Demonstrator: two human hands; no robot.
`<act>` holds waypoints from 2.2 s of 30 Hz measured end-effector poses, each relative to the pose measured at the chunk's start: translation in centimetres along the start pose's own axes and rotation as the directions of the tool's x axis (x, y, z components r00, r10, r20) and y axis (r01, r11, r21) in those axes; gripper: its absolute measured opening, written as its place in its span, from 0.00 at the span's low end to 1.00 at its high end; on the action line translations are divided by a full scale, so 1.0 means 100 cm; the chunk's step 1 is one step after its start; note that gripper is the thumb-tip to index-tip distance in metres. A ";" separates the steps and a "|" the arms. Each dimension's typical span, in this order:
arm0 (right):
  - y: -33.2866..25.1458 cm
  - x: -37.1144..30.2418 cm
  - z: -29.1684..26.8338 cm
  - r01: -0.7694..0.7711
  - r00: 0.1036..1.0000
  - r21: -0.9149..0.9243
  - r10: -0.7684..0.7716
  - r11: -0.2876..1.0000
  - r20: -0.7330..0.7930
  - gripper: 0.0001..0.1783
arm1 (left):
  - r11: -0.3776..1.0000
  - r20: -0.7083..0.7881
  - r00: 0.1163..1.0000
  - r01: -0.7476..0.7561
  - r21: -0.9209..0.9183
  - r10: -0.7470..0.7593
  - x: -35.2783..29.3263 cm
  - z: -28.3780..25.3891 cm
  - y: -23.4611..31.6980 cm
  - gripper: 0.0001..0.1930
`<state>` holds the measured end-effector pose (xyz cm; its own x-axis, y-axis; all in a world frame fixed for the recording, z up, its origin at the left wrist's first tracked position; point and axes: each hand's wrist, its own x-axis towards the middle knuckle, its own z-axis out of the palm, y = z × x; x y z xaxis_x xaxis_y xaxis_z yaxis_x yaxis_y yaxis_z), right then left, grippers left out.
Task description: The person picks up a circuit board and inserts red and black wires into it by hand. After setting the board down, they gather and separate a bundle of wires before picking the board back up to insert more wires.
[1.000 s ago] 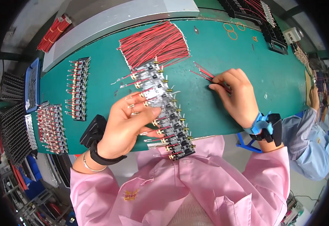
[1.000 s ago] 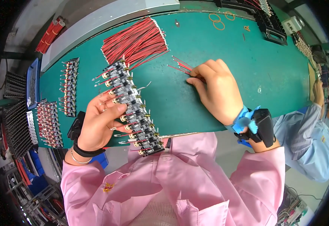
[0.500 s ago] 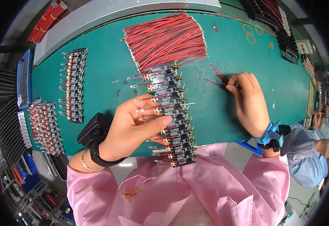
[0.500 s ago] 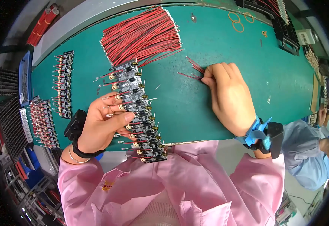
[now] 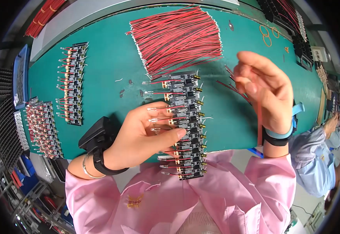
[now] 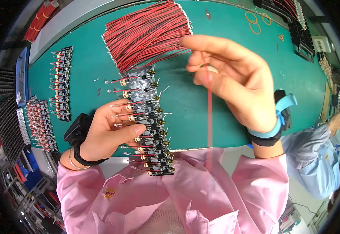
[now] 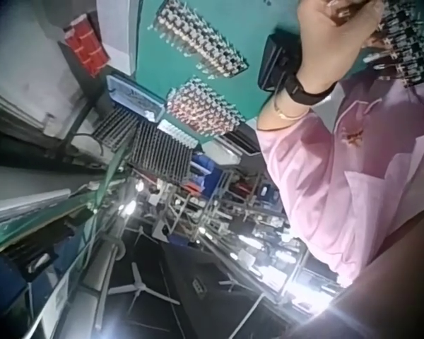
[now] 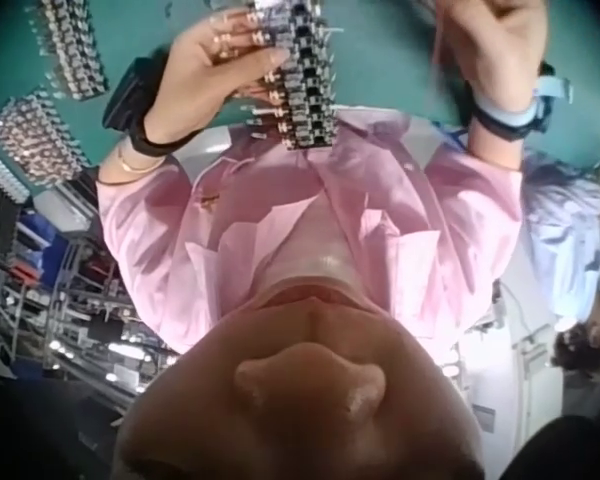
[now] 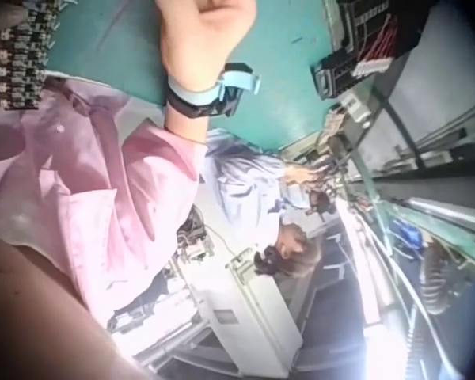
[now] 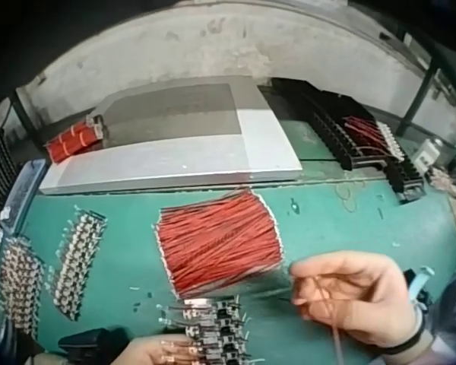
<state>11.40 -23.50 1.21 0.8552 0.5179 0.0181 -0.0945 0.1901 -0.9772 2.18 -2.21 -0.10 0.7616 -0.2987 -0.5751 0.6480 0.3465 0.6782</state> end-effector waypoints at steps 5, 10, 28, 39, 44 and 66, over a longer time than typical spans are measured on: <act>0.016 0.002 -0.003 -0.033 0.988 -0.108 0.049 0.994 0.148 0.16 | 0.998 0.023 0.999 0.025 0.049 -0.027 0.000 -0.003 -0.002 0.16; 0.018 0.003 0.013 -0.108 0.994 -0.063 0.108 0.992 0.008 0.14 | 0.998 0.044 0.998 0.032 0.058 -0.034 0.001 -0.003 -0.006 0.16; 0.029 -0.005 0.023 0.043 0.992 -0.272 -0.073 0.961 -0.101 0.13 | 0.998 0.074 0.997 -0.021 0.055 0.017 0.002 -0.001 -0.010 0.16; 0.023 -0.005 0.023 0.010 0.990 -0.216 -0.039 0.976 -0.133 0.06 | 0.999 0.069 0.997 -0.040 0.020 0.038 0.004 -0.005 -0.013 0.15; 0.024 -0.005 0.013 0.107 0.989 -0.396 -0.139 0.912 -0.051 0.07 | 0.999 0.059 0.998 -0.033 0.027 0.031 0.003 -0.004 -0.012 0.15; 0.023 -0.003 0.022 0.263 0.954 -0.753 -0.280 0.604 0.109 0.05 | 0.999 0.063 0.998 -0.032 0.036 0.029 0.003 -0.002 -0.011 0.15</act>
<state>9.80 -21.34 -0.56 0.7869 0.5315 0.3135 0.5512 -0.3770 -0.7443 1.73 -2.47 -1.13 0.7786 -0.3435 -0.5251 0.6230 0.3232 0.7123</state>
